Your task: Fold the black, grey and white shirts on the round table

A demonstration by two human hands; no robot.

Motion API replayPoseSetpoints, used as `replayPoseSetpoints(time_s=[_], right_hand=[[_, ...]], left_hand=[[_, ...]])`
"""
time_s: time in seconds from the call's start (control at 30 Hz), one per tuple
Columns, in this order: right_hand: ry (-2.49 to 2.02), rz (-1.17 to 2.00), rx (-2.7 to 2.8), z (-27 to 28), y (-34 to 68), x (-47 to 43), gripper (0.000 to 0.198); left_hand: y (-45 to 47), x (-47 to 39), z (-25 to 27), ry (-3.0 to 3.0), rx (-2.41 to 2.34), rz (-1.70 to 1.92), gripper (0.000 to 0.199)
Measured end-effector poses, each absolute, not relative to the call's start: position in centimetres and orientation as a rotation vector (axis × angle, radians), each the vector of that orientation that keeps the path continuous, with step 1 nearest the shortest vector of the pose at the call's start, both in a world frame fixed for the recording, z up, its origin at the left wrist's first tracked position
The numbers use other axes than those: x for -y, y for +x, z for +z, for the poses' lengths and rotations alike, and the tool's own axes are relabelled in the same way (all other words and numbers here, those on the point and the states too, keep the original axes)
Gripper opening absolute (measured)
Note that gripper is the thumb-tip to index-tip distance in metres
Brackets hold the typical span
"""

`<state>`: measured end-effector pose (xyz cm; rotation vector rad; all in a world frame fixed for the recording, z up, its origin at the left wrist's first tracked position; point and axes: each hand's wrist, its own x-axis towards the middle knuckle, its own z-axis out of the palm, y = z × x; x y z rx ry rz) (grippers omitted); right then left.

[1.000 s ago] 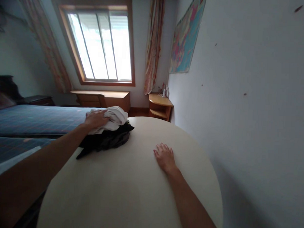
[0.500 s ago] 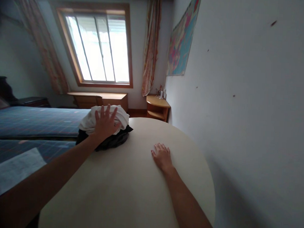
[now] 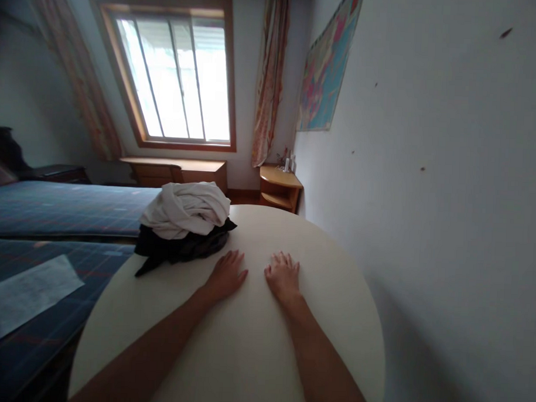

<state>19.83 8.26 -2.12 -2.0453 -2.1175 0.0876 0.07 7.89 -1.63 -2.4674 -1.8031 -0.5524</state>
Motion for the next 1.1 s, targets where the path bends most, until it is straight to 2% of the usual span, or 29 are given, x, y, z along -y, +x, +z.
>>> replayPoseSetpoints(time_s=[0.1, 0.33, 1.1], right_hand=[[-1.874, 0.09, 2.266, -1.7, 19.8, -7.2, 0.058], [-1.804, 0.317, 2.402, -1.3, 20.0, -5.7, 0.07], [-1.791, 0.311, 2.409, -2.0, 20.3, -6.2, 0.073]], left_hand=[[0.5, -7.0, -3.7, -2.543, 1.87, -0.42, 0.054], [-0.7, -6.2, -3.3, -2.712, 1.728, -0.326, 0.056], [-0.7, -6.4, -4.2, -2.706, 1.711, -0.385, 0.056]])
